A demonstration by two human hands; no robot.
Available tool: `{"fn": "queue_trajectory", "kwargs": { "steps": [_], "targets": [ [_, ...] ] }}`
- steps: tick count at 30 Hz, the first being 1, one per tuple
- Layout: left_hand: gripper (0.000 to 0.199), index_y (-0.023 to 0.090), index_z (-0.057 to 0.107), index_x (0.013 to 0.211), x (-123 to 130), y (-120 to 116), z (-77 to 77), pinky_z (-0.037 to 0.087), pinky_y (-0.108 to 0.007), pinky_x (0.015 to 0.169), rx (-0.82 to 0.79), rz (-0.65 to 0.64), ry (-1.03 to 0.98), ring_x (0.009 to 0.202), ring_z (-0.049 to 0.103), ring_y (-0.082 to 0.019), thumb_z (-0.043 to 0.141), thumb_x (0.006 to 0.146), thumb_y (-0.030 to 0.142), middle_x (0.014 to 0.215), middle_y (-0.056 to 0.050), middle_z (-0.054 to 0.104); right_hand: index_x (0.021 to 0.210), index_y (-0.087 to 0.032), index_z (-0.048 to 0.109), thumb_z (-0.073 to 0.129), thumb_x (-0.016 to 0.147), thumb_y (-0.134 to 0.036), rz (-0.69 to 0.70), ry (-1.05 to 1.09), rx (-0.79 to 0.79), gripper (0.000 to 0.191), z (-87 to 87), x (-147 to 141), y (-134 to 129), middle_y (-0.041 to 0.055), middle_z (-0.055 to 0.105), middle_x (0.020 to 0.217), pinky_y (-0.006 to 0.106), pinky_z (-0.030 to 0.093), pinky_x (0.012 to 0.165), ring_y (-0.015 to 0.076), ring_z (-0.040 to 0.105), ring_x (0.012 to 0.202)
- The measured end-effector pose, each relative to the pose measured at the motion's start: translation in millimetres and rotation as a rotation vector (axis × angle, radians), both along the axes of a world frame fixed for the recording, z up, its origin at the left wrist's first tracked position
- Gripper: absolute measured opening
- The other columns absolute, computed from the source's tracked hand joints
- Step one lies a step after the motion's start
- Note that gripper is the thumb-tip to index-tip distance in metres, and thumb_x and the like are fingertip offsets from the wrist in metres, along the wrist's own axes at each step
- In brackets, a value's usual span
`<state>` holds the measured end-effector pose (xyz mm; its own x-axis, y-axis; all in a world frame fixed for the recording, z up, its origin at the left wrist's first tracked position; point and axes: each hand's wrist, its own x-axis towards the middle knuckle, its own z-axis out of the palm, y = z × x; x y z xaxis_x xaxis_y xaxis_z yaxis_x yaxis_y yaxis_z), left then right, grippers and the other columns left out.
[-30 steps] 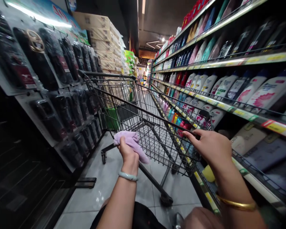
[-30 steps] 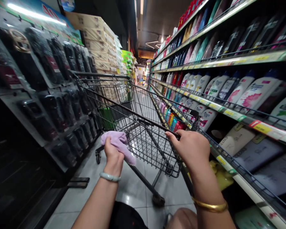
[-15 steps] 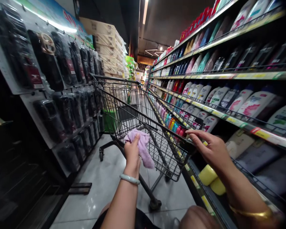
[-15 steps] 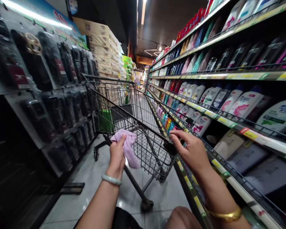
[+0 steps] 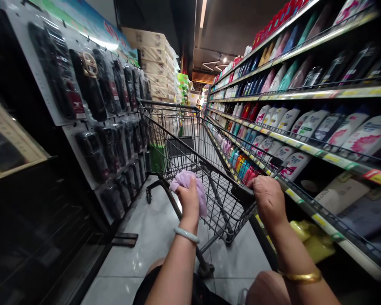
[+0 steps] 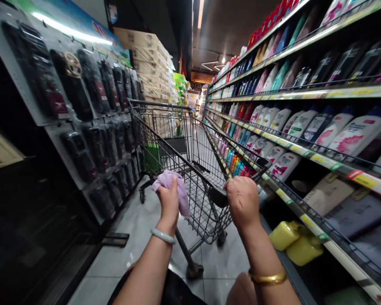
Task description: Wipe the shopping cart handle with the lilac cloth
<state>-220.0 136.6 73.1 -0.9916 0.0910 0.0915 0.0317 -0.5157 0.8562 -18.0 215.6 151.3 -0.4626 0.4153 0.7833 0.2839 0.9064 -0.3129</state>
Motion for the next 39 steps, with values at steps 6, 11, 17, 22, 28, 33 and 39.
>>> {"fn": "queue_trajectory", "kwargs": {
  "steps": [6, 11, 17, 22, 28, 33, 39],
  "targets": [
    [0.052, 0.024, 0.061, 0.112, 33, 4, 8.5, 0.033, -0.043, 0.129, -0.062, -0.009, 0.314, 0.137, 0.058, -0.027, 0.09, 0.07, 0.031, 0.126, -0.01, 0.068, 0.07, -0.024, 0.06, 0.036, 0.105, -0.04, -0.033, 0.119, -0.002, 0.046, -6.4, -13, -10, 0.0042, 0.064, 0.072, 0.039, 0.04, 0.081, 0.0216, 0.058, 0.077],
    [0.037, 0.022, 0.058, 0.116, 8, 10, -9.6, 0.04, -0.046, 0.124, -0.104, 0.1, 0.116, 0.13, 0.062, -0.026, 0.077, 0.085, 0.03, 0.129, -0.012, 0.067, 0.07, -0.024, 0.06, 0.035, 0.107, -0.04, -0.023, 0.154, 0.05, 0.048, -12.3, -22, -15, 0.0039, 0.064, 0.072, 0.04, 0.039, 0.081, 0.0217, 0.057, 0.075],
    [0.042, 0.023, 0.051, 0.124, 0, -1, 1.1, 0.037, -0.048, 0.127, -0.129, 0.135, 0.066, 0.138, 0.057, -0.026, 0.075, 0.09, 0.029, 0.141, -0.013, 0.062, 0.072, -0.024, 0.059, 0.032, 0.108, -0.04, -0.016, 0.165, 0.088, 0.047, -12.9, -26, -22, 0.004, 0.063, 0.073, 0.041, 0.037, 0.083, 0.0217, 0.055, 0.076],
    [0.048, 0.022, 0.057, 0.129, 45, -13, 23.0, 0.044, -0.041, 0.123, 0.033, 0.078, 0.258, 0.132, 0.064, -0.024, 0.077, 0.089, 0.042, 0.132, -0.012, 0.068, 0.071, -0.025, 0.06, 0.03, 0.108, -0.043, -0.018, 0.183, 0.07, 0.051, -16.1, -25, -18, 0.005, 0.066, 0.074, 0.042, 0.039, 0.084, 0.0223, 0.059, 0.077],
    [0.047, 0.022, 0.065, 0.107, 27, -6, -3.5, 0.044, -0.047, 0.122, -0.224, 0.078, 0.236, 0.13, 0.064, -0.033, 0.091, 0.069, 0.032, 0.119, -0.013, 0.071, 0.072, -0.025, 0.06, 0.031, 0.109, -0.043, -0.008, 0.213, 0.072, 0.05, -16.1, -26, -18, 0.0042, 0.064, 0.071, 0.043, 0.038, 0.084, 0.0218, 0.057, 0.074],
    [0.028, 0.022, 0.057, 0.108, -2, 3, -6.1, 0.048, -0.046, 0.117, -0.221, 0.09, -0.043, 0.123, 0.067, -0.027, 0.073, 0.085, 0.021, 0.118, -0.011, 0.071, 0.071, -0.025, 0.059, 0.032, 0.108, -0.04, -0.007, 0.224, 0.069, 0.049, -15.3, -29, -22, 0.0051, 0.064, 0.072, 0.043, 0.038, 0.084, 0.0221, 0.057, 0.075],
    [0.054, 0.022, 0.065, 0.119, 59, -12, -2.4, 0.046, -0.043, 0.122, -0.092, 0.029, 0.248, 0.131, 0.065, -0.029, 0.089, 0.073, 0.038, 0.129, -0.014, 0.07, 0.07, -0.025, 0.059, 0.031, 0.108, -0.041, -0.043, 0.251, 0.072, 0.05, -17.9, -31, -20, 0.0048, 0.064, 0.07, 0.043, 0.038, 0.083, 0.022, 0.056, 0.073]
  ]
}}
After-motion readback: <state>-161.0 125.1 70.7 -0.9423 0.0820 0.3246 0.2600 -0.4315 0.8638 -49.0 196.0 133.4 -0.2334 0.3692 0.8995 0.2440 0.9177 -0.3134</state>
